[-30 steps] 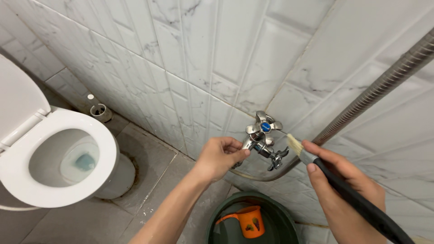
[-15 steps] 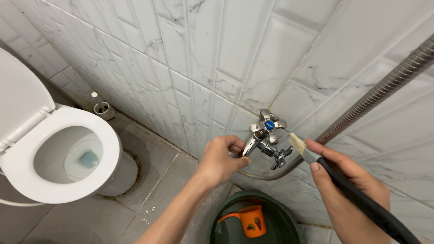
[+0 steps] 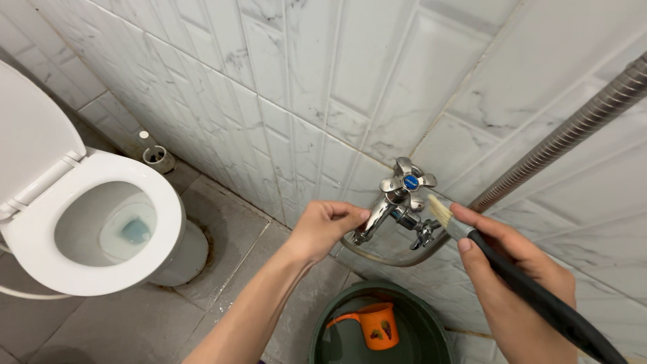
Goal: The person scrubs the toilet tank lid, seat, and cistern interior using a brush. They rinse the brush under a handheld shower head and continue scrubbing the tank lid and cistern interior.
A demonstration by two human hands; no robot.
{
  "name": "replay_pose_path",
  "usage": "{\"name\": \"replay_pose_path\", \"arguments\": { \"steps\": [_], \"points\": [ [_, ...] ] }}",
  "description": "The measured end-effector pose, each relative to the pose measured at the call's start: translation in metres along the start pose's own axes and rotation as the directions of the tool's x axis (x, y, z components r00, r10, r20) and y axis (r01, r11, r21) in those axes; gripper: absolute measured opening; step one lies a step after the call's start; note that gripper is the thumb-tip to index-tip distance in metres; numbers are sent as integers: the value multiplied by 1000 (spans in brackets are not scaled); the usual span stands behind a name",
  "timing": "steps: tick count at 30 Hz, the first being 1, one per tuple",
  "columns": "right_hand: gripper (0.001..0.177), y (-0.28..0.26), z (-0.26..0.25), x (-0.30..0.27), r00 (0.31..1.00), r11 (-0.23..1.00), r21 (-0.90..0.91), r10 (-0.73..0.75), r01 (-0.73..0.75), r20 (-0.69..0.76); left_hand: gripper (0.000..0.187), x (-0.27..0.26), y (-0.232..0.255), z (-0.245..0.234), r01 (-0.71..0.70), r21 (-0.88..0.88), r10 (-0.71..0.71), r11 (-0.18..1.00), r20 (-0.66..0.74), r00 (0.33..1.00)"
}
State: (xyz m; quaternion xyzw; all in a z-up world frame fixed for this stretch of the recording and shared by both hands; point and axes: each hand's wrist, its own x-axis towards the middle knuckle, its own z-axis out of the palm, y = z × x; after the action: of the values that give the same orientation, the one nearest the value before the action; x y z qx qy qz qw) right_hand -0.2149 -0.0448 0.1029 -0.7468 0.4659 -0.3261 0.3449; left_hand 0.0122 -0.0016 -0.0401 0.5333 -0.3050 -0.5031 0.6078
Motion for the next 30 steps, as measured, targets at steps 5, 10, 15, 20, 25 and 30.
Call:
{"name": "replay_pose_path", "arguments": {
  "steps": [5,10,15,20,25,30],
  "points": [
    [39,5,-3,1,999,999,-30,-43,43,-1,35,-18,3,-8,55,115,-55,992,2,998],
    [39,10,-2,0,997,992,-103,-81,79,-18,39,-27,5,-7,16,201,-13,979,-16,1000],
    [37,10,2,-3,994,992,-58,-108,108,5,29,-30,-9,-10,-16,288,38,957,-71,997],
    [37,7,7,-5,997,996,-52,-77,78,17,26,-26,-18,-13,-1,163,9,987,-48,999],
    [36,6,10,-8,999,998,-18,-52,53,13,18,-34,-12,-17,76,225,-48,971,-126,991],
    [37,10,8,-10,998,997,-42,-63,63,23,12,-48,-5,-20,232,310,-150,922,-265,952]
  ]
}}
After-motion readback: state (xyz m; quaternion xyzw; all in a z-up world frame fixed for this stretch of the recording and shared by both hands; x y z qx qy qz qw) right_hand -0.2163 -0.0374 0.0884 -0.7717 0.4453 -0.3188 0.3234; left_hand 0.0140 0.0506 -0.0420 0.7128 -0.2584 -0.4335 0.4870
